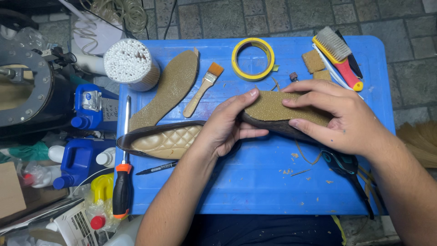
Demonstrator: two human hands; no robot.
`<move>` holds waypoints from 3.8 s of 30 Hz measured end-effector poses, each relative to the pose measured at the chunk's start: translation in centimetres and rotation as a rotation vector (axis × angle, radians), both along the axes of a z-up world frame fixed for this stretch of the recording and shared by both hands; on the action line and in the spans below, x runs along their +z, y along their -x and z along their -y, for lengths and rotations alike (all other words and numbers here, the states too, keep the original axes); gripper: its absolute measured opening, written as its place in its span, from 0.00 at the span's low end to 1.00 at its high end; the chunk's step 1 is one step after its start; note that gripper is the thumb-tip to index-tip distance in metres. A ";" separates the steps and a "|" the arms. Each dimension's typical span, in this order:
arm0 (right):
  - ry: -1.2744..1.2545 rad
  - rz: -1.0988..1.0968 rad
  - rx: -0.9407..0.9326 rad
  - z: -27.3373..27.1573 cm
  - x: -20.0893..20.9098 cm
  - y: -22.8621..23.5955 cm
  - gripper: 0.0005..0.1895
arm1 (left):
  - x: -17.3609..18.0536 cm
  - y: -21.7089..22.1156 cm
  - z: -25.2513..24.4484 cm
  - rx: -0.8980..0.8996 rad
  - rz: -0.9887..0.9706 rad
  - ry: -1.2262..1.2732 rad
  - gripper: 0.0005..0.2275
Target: The person uses a rotary tool to grind the edges of a shoe insole. They then place the insole into a high-heeled shoe and secure it with yellow tape. The person repeats the grinding process on the insole and re-secures it in the shoe with tape.
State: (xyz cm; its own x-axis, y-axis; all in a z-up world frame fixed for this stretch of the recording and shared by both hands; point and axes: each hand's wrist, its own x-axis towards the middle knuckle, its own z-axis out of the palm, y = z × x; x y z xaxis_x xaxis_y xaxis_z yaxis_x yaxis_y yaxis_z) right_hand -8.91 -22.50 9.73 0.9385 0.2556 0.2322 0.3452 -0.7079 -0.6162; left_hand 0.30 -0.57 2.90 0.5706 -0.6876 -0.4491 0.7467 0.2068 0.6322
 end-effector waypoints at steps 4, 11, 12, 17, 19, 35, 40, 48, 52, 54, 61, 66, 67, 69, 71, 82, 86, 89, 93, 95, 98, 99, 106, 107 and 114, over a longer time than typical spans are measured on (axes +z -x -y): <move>0.034 0.010 -0.011 -0.2 0.0 0.0 0.19 | -0.3 0.1 0.0 -0.002 0.006 0.008 0.27; 0.138 0.077 -0.029 -0.4 0.5 0.2 0.18 | 0.3 0.0 -0.1 0.010 0.032 -0.023 0.28; 0.162 0.099 -0.036 -0.3 0.6 0.3 0.18 | 0.5 -0.1 -0.4 -0.009 0.119 -0.034 0.27; 0.011 0.116 -0.190 1.9 2.0 2.1 0.19 | 1.7 -1.2 -2.3 0.000 0.324 -0.166 0.23; -0.276 -0.017 -0.250 2.9 2.1 3.2 0.21 | 2.2 -2.0 -3.5 0.079 0.321 -0.105 0.21; -1.422 -0.244 -0.203 -3.3 -6.4 10.6 0.14 | 3.4 -6.3 0.3 -0.168 1.134 -1.203 0.30; -1.497 -0.219 -0.267 -4.5 -8.4 11.6 0.08 | 3.2 -2.0 0.4 0.155 1.752 -1.152 0.16; -1.348 -0.347 -0.457 -5.6 -10.4 11.9 0.06 | -0.2 9.2 4.6 0.174 0.778 -0.272 0.11; -0.428 -0.186 -0.330 -2.8 -6.1 11.4 0.08 | -2.4 8.7 3.7 0.230 0.546 -0.317 0.10; -0.138 -0.096 -0.421 -1.4 -4.0 9.9 0.10 | -2.4 8.4 3.2 0.239 0.727 -0.580 0.09; 0.271 0.077 -0.484 1.3 -3.2 5.5 0.31 | -1.0 9.0 4.2 0.294 1.325 -0.872 0.11; 0.107 -0.193 -0.489 3.6 -6.6 3.8 0.40 | 0.3 10.9 4.2 0.349 1.589 -0.716 0.12; -0.145 -0.284 -0.493 4.0 -7.3 3.6 0.35 | 0.5 11.6 4.6 0.241 1.339 -0.617 0.14; -0.651 -0.464 -0.477 4.5 -8.5 3.3 0.25 | 0.8 12.8 5.6 0.078 1.044 -0.459 0.19; -1.030 -0.460 -0.504 4.6 -9.1 3.4 0.23 | 0.8 14.1 6.2 -0.032 0.953 -0.348 0.24; -1.562 -0.276 -0.379 3.0 -9.7 4.3 0.18 | -1.5 12.6 6.7 -0.084 0.527 -0.129 0.24; -1.614 -0.260 -0.370 3.2 -9.2 4.5 0.19 | -0.2 12.8 6.7 -0.106 0.786 -0.302 0.21; -1.627 -0.254 -0.339 3.9 -7.9 4.8 0.22 | 0.2 10.3 4.9 -0.034 1.377 -0.508 0.16; -1.474 -0.194 -0.320 5.1 -5.0 6.9 0.25 | -0.6 9.3 5.8 0.166 1.568 -1.122 0.25; -1.313 -0.241 -0.328 6.4 -3.3 8.5 0.27 | -1.1 8.9 6.1 0.085 1.530 -1.180 0.26; -1.022 -0.296 -0.337 9.2 -0.7 11.7 0.30 | -1.3 8.2 5.5 0.090 1.425 -0.989 0.17; -0.918 -0.312 -0.340 10.0 0.0 12.8 0.31 | -1.3 8.1 5.4 0.074 1.299 -0.856 0.16; -0.071 -0.090 -0.510 13.4 -0.1 16.3 0.30 | -0.5 8.0 8.0 -0.110 0.862 -0.169 0.12; -0.064 -0.048 -0.486 13.4 -0.9 16.2 0.30 | -0.5 8.1 8.9 -0.167 0.852 -0.105 0.12; -0.025 0.021 -0.421 12.7 -4.2 16.1 0.27 | -2.3 10.2 13.5 -0.207 0.940 -0.024 0.15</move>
